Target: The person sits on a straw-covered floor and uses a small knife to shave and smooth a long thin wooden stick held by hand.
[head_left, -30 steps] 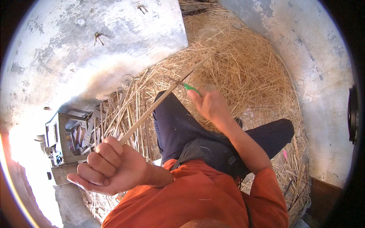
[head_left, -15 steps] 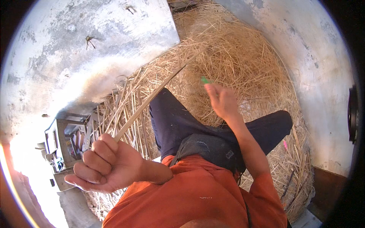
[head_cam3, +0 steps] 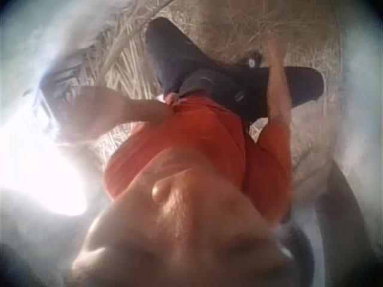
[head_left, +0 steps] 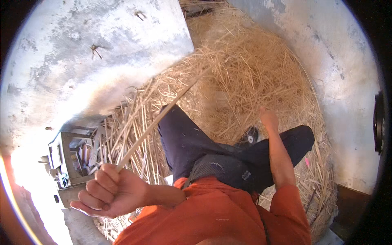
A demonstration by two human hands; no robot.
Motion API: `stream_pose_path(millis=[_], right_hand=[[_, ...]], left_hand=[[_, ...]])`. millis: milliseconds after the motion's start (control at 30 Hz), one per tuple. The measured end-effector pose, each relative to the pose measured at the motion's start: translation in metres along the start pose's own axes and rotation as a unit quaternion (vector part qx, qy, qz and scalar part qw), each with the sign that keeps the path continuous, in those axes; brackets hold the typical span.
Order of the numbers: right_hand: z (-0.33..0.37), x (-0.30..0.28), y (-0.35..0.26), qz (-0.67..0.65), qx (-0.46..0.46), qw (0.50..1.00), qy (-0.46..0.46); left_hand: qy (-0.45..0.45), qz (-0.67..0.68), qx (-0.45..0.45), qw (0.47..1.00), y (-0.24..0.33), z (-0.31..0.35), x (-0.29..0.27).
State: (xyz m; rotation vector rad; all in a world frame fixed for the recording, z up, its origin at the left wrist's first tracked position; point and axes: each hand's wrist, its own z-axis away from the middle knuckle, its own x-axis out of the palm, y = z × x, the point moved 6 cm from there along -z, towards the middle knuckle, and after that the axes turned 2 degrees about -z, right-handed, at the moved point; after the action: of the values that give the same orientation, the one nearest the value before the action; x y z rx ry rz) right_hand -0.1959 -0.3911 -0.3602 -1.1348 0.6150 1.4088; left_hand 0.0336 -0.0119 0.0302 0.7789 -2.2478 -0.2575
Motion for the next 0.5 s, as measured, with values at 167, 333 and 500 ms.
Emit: stream_pose_path(millis=[167,333,500], right_hand=[[0.051,-0.054,-0.113,-0.222,-0.087,0.971,-0.035],[0.184,-0.119,-0.216,-0.376,-0.364,0.851,-0.051],[0.248,-0.141,-0.231,-0.324,-0.453,0.826,-0.083]], left_hand=[[-0.031,0.000,0.003,1.000,-0.003,0.009,0.013],[-0.182,0.066,-0.025,0.981,0.003,0.003,0.027],[-0.411,0.217,-0.070,0.883,-0.003,0.014,0.061]])
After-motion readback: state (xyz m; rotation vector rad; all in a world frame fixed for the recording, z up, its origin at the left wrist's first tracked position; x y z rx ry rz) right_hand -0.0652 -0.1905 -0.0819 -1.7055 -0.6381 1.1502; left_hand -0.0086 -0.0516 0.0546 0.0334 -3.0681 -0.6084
